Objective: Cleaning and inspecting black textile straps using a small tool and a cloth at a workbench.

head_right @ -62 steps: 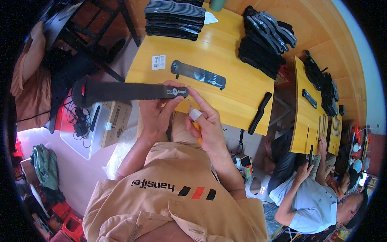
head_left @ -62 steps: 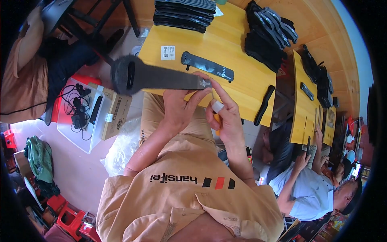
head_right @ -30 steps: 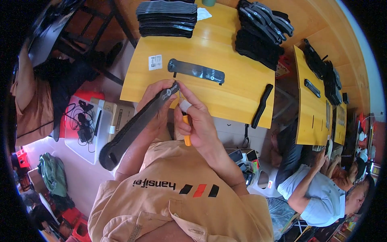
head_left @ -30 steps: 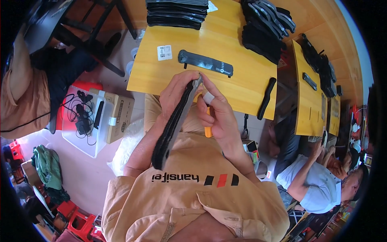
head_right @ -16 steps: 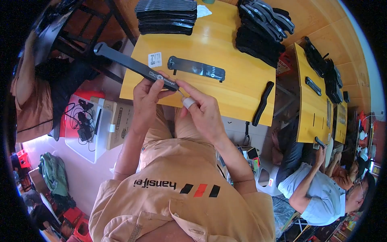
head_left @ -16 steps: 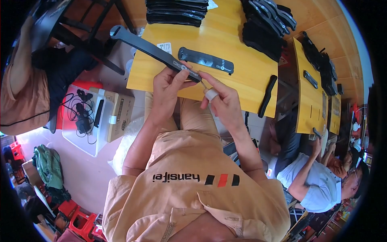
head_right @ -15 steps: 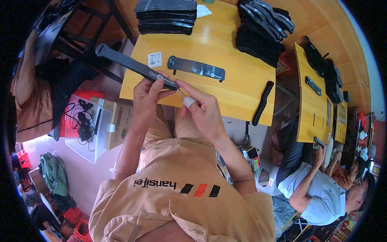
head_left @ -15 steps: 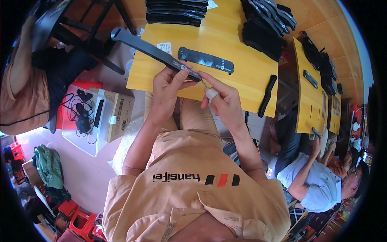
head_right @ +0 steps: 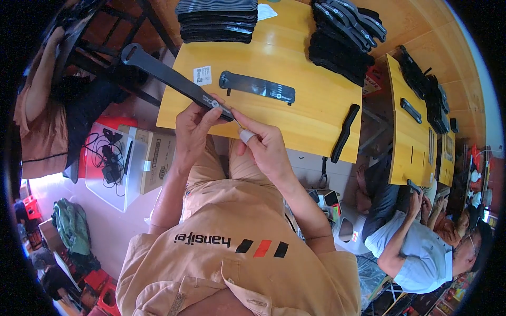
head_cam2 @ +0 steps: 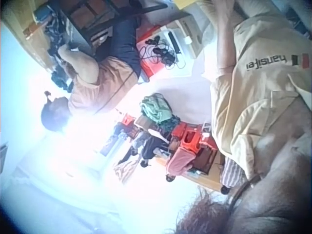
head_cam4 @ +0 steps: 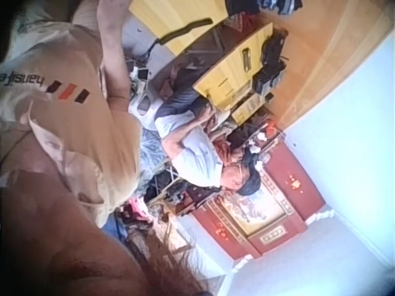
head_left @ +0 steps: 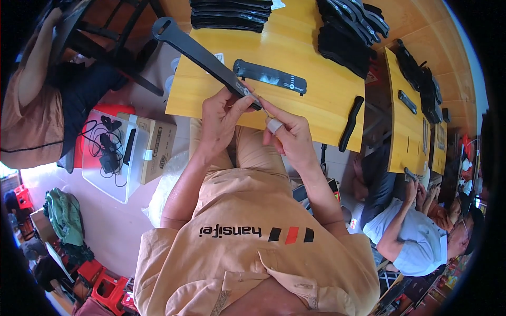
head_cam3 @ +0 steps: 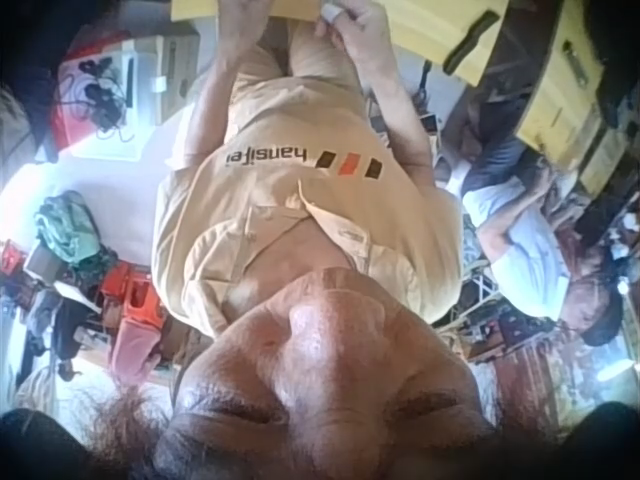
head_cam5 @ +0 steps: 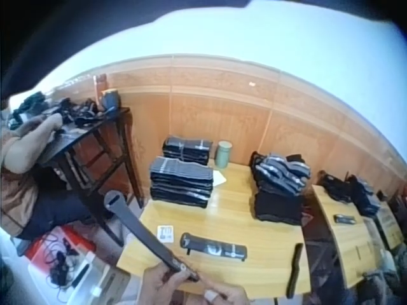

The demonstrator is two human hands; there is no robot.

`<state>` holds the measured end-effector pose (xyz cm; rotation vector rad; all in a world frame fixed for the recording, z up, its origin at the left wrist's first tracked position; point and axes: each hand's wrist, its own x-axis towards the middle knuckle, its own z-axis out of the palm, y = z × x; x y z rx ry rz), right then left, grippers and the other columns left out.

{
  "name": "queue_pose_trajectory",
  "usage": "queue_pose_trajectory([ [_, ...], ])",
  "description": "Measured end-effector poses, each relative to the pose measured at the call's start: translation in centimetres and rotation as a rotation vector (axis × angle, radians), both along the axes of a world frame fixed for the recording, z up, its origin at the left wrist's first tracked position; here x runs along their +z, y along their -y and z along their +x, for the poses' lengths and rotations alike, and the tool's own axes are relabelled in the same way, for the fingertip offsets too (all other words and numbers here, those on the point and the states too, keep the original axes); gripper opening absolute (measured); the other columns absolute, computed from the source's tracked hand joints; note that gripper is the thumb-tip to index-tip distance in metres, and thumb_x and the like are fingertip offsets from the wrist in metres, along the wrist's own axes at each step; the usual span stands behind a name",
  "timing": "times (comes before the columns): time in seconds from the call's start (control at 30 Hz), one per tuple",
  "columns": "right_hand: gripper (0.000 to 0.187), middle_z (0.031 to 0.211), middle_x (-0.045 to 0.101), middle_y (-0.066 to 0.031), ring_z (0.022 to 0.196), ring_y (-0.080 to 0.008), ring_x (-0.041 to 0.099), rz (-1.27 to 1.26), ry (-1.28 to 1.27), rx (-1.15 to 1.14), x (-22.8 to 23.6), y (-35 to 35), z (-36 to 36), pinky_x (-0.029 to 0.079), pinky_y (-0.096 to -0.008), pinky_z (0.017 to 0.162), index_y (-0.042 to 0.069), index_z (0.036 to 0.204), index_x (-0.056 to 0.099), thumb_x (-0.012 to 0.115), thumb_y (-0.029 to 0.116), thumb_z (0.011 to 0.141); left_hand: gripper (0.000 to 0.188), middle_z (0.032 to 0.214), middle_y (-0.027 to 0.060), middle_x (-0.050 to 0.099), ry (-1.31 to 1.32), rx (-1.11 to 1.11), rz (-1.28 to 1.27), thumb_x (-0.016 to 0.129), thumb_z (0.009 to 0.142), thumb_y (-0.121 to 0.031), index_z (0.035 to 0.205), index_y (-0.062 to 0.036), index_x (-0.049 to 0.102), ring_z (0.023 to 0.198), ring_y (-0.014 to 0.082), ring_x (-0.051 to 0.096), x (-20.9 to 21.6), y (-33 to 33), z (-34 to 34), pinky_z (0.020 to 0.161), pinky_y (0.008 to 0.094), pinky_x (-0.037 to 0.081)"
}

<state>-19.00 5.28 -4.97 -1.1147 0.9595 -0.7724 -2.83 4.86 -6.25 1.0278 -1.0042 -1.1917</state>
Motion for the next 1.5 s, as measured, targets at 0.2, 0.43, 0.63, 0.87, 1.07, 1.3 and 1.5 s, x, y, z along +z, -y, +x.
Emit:
queue_pose_trajectory([
  [0.2, 0.037, 0.063, 0.054, -0.0004, 0.042, -0.0024, 0.037, -0.154, -0.202, 0.043, 1.0, 0.5, 0.0, 0.031, -0.0164, 0.039, 0.007, 0.123, 0.05, 0.044, 0.002, 0.087, 0.022, 0.089, 0.006, 0.06, -0.061, -0.039, 0.081, 0.058, 0.085, -0.009, 0.102, 0.0042, 0.055, 0.082, 0.0113, 0.059, -0.8, -0.2, 0.5, 0.074, 0.0247, 0.052],
  [0.43, 0.04, 0.066, 0.058, -0.0055, 0.037, -0.003, 0.037, -0.107, -0.128, -0.001, -0.2, 0.2, 0.0, 0.028, -0.0165, 0.035, 0.009, 0.126, 0.047, 0.044, 0.006, 0.087, 0.022, 0.09, 0.0078, 0.06, 0.071, 0.009, 0.01, 0.058, 0.084, -0.006, 0.102, 0.006, 0.054, 0.082, 0.0124, 0.059, 0.2, -0.5, -0.1, 0.075, 0.0252, 0.05],
  [0.63, 0.042, 0.063, 0.056, -0.0072, 0.036, -0.0068, 0.038, 0.385, 0.394, -0.025, -0.9, -0.1, -0.2, 0.026, -0.0186, 0.033, 0.009, 0.126, 0.047, 0.046, 0.002, 0.085, 0.02, 0.086, 0.0086, 0.061, 0.172, 0.02, -0.013, 0.059, 0.083, -0.005, 0.1, 0.0061, 0.055, 0.08, 0.0119, 0.059, -0.4, -0.9, 0.1, 0.072, 0.0241, 0.048],
  [0.87, 0.039, 0.067, 0.059, -0.0079, 0.041, -0.0046, 0.04, -0.12, -0.044, -0.134, -2.0, -1.1, 0.7, 0.031, -0.0167, 0.038, 0.009, 0.12, 0.054, 0.046, -0.003, 0.084, 0.019, 0.082, 0.0094, 0.062, 0.404, -0.038, -0.054, 0.06, 0.082, -0.004, 0.098, 0.0042, 0.057, 0.077, 0.0122, 0.06, 0.9, -1.1, 0.1, 0.068, 0.025, 0.048],
  [1.07, 0.032, 0.062, 0.058, -0.0041, 0.04, -0.0036, 0.04, -0.34, -0.174, -0.156, -2.2, -0.8, 1.1, 0.031, -0.0164, 0.038, 0.005, 0.118, 0.055, 0.048, 0.004, 0.086, 0.018, 0.085, 0.008, 0.061, 0.172, -0.009, -0.054, 0.057, 0.084, -0.005, 0.099, 0.0056, 0.056, 0.08, 0.013, 0.06, -0.2, -1.1, 0.2, 0.069, 0.0247, 0.049],
  [1.3, 0.031, 0.063, 0.058, -0.0068, 0.04, -0.0038, 0.04, 0.072, 0.127, 0.005, -0.8, -0.1, -0.7, 0.03, -0.0169, 0.037, 0.003, 0.116, 0.055, 0.051, 0.004, 0.085, 0.021, 0.086, 0.008, 0.06, -0.118, -0.09, 0.174, 0.053, 0.088, -0.013, 0.101, 0.0031, 0.055, 0.08, 0.0151, 0.061, 0.3, -0.7, 1.0, 0.07, 0.0271, 0.054],
  [1.5, 0.031, 0.063, 0.058, -0.0036, 0.042, -0.0028, 0.041, -0.118, -0.142, -0.044, 0.2, -1.0, 0.3, 0.033, -0.0159, 0.04, 0.003, 0.115, 0.056, 0.05, 0.005, 0.085, 0.023, 0.085, 0.0101, 0.061, -0.265, -0.167, 0.3, 0.054, 0.088, -0.018, 0.098, 0.0029, 0.055, 0.076, 0.016, 0.063, -0.1, -0.6, 1.4, 0.069, 0.0267, 0.054],
])
